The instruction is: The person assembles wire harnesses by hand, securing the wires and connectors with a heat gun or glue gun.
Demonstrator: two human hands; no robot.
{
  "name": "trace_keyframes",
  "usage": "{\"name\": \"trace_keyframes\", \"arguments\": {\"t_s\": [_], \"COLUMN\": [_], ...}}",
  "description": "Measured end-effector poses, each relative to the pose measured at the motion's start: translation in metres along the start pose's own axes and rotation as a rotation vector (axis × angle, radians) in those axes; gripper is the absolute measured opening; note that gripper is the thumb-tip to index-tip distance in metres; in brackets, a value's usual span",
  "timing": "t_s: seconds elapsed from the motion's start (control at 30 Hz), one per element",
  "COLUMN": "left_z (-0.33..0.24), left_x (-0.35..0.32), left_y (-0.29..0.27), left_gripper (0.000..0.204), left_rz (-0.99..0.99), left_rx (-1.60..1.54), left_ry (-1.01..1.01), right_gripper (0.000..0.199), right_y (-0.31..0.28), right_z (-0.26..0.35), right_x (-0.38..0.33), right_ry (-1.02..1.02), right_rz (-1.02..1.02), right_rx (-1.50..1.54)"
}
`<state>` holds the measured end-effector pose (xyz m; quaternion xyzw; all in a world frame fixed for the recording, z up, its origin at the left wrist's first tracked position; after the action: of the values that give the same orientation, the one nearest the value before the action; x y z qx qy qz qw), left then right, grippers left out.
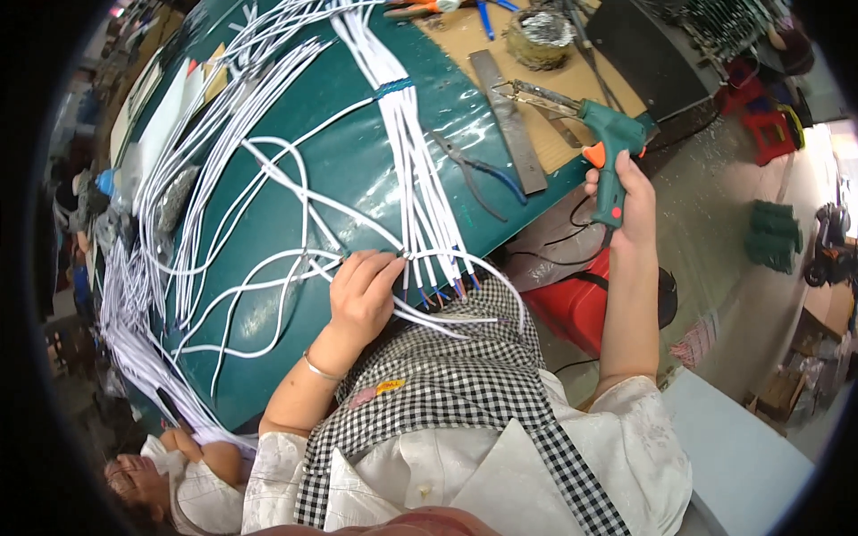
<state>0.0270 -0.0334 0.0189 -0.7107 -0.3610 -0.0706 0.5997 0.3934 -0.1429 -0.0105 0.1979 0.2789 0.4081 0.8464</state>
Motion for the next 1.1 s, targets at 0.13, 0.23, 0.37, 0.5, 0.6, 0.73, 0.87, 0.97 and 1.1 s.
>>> {"name": "trace_keyframes", "arguments": {"t_s": [0.13, 0.23, 0.37, 0.5, 0.6, 0.73, 0.87, 0.97, 1.1], "left_z": [0.003, 0.004, 0.010, 0.010, 0.011, 0.009, 0.007, 0.009, 0.012], "left_x": [0.004, 0.009, 0.004, 0.010, 0.013, 0.021, 0.020, 0.019, 0.021], "left_y": [0.003, 0.005, 0.009, 0.004, -0.003, -0.011, -0.013, -0.016, -0.028], "left_gripper": [0.027, 0.025, 0.024, 0.027, 0.028, 0.029, 0.032, 0.031, 0.025], "left_rz": [-0.013, 0.007, 0.070, 0.041, -0.029, -0.067, -0.102, -0.126, -0.044], "left_rx": [-0.072, -0.067, -0.088, -0.168, -0.234, -0.253, -0.255, -0.237, -0.261], "left_ry": [-0.109, -0.197, -0.293, -0.318, -0.357, -0.344, -0.354, -0.327, -0.282], "right_gripper": [0.042, 0.034, 0.035, 0.044, 0.045, 0.037, 0.022, 0.019, 0.025], "right_y": [0.010, 0.018, 0.025, -0.007, 0.015, 0.028, 0.097, 0.149, 0.164], "right_z": [-0.005, -0.007, -0.004, 0.001, 0.009, 0.010, -0.007, -0.062, -0.109], "right_x": [0.018, 0.020, 0.018, 0.028, 0.019, 0.004, -0.032, -0.056, -0.066], "right_ry": [-0.075, -0.148, -0.214, -0.514, -0.635, -0.818, -0.954, -0.310, 0.150], "right_rz": [-0.144, -0.218, -0.277, -0.455, -0.528, -0.531, -0.138, 0.460, 0.486], "right_rx": [0.005, -0.141, -0.432, -0.769, -1.314, -1.511, -1.201, -0.773, -0.564]}}
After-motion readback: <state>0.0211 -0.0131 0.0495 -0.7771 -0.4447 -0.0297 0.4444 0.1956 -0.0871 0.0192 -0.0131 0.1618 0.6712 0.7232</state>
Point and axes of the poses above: each hand's wrist, its own x-axis towards the middle knuckle, its own y-axis out of the palm, z = x × y, the point moved 4 cm from there along x, towards the middle knuckle, and after that the axes turned 9 degrees about x, right-handed, at the moved point
